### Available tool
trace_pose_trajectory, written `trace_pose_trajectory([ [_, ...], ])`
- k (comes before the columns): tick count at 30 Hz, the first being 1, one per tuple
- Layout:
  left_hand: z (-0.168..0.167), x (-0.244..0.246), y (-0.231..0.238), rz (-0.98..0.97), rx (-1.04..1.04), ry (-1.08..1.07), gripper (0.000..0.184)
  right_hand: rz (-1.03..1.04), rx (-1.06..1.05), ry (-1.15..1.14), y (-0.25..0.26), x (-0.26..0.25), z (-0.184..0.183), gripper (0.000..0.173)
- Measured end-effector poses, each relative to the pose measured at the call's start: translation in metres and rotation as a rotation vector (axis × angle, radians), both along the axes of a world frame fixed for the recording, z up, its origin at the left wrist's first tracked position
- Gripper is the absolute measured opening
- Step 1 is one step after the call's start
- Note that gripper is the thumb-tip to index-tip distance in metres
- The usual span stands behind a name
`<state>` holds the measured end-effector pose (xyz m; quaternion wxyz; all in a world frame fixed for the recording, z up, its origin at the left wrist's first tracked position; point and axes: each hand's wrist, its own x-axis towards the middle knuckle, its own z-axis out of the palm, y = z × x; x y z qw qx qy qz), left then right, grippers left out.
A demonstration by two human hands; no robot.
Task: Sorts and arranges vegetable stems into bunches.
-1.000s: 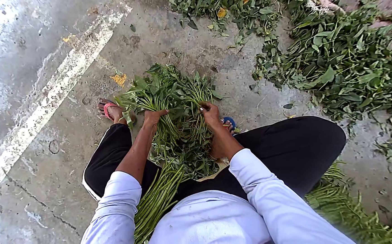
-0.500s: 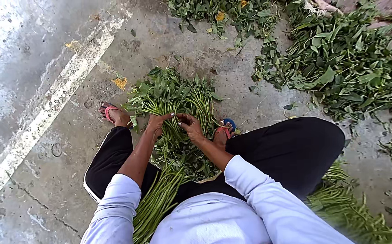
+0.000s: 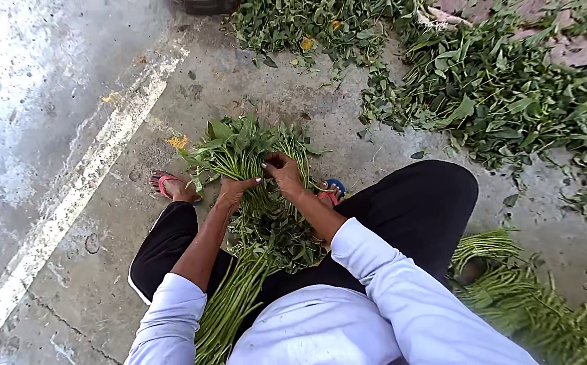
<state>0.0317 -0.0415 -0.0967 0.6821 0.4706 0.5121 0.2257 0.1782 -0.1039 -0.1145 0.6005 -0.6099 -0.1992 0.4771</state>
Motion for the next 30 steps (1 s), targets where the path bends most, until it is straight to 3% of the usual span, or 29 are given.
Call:
trace_pose_trajectory([
  [5,0.041,0.009,-0.004,0.060,0.029,-0.066,0.082,-0.040,0.163,-0.122,0.007,-0.007,0.031,0.020],
  [10,0.069,0.021,-0.002,0.228,0.079,-0.239,0.071,0.039,0.287,-0.272,0.027,0.000,0.062,0.018],
  [15,0.102,0.032,-0.003,0.469,0.115,-0.256,0.061,0.121,0.418,-0.774,0.002,0.012,0.115,0.023],
  [21,0.116,0.045,-0.024,0.616,0.158,-0.413,0.052,0.235,0.447,-1.113,-0.036,-0.001,0.110,0.031],
  [26,0.124,0.052,-0.042,0.739,0.207,-0.480,0.062,0.275,0.516,-1.138,-0.054,-0.004,0.125,0.029],
  [30,0.131,0.051,-0.048,0.768,0.244,-0.510,0.060,0.324,0.498,-1.064,-0.080,-0.016,0.135,0.019],
])
